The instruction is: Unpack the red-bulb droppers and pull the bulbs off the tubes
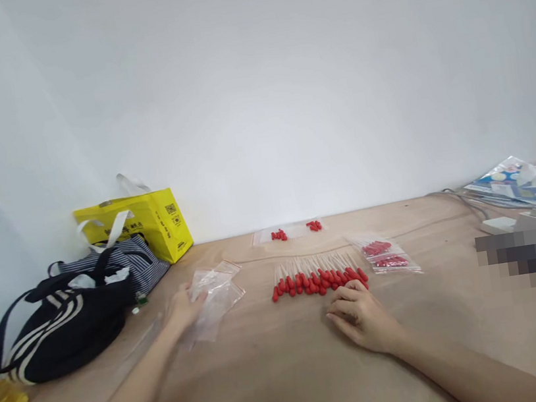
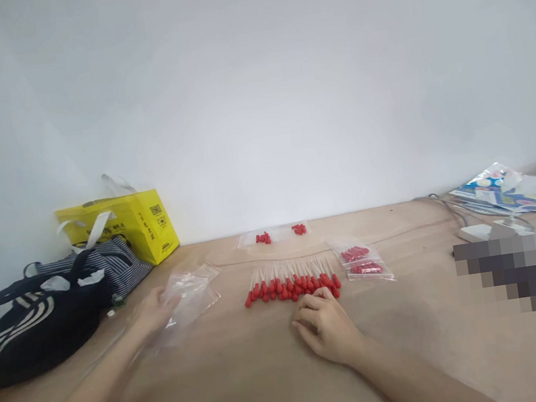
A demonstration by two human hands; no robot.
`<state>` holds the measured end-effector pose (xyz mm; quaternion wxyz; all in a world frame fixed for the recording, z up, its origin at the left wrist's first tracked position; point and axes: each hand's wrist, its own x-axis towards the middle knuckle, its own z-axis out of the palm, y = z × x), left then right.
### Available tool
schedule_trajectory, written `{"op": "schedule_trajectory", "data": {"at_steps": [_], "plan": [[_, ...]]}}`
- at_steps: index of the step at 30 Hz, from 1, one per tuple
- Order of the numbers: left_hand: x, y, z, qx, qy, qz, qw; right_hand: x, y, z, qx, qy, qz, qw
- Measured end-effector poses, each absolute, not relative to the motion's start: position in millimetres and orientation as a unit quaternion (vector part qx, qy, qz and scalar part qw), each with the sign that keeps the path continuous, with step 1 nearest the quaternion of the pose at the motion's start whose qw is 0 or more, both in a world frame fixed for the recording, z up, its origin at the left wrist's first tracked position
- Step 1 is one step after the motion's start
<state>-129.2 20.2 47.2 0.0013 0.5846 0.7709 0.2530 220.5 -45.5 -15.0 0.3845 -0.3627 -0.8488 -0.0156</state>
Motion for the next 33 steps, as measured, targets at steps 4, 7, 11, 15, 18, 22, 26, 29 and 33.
{"op": "schedule_trajectory", "data": {"at_steps": [4, 7, 11, 15, 18, 22, 26, 29, 33], "plan": [[-137.3, 19.0, 20.0, 0.635, 0.755, 0.132, -0.092, 219.9, -46.3, -16.2, -0.37, -0.842, -0.03, 0.391], [-141.3, 20.5, 5.0, 0.691, 0.722, 0.037, -0.006, 217.8, -45.6, -19.1, -0.38, -0.832, -0.029, 0.404], [-146.3, 23.5, 7.4, 0.69, 0.724, 0.02, 0.007, 230.2, -29.0, -17.2, -0.459, -0.776, -0.034, 0.432], [-129.5, 13.5, 20.9, 0.707, 0.687, 0.125, -0.114, 276.6, 7.8, -6.3, -0.694, -0.605, -0.056, 0.386], [-97.5, -3.8, 24.2, 0.764, 0.6, 0.212, -0.109, 314.4, 32.0, -4.4, -0.833, -0.463, -0.013, 0.302], [-48.4, -28.0, 12.0, 0.85, 0.481, 0.215, 0.016, 336.6, 47.6, -16.5, -0.856, -0.429, 0.05, 0.284], [-19.2, -36.3, -4.3, 0.868, 0.441, 0.2, 0.113, 338.1, 53.7, -29.6, -0.838, -0.417, 0.092, 0.339], [-13.0, -33.8, -10.0, 0.858, 0.449, 0.211, 0.13, 339.1, 56.2, -33.4, -0.83, -0.409, 0.099, 0.365], [-12.9, -32.1, -10.5, 0.849, 0.46, 0.231, 0.118, 340.3, 53.9, -31.7, -0.811, -0.391, 0.101, 0.423]]}}
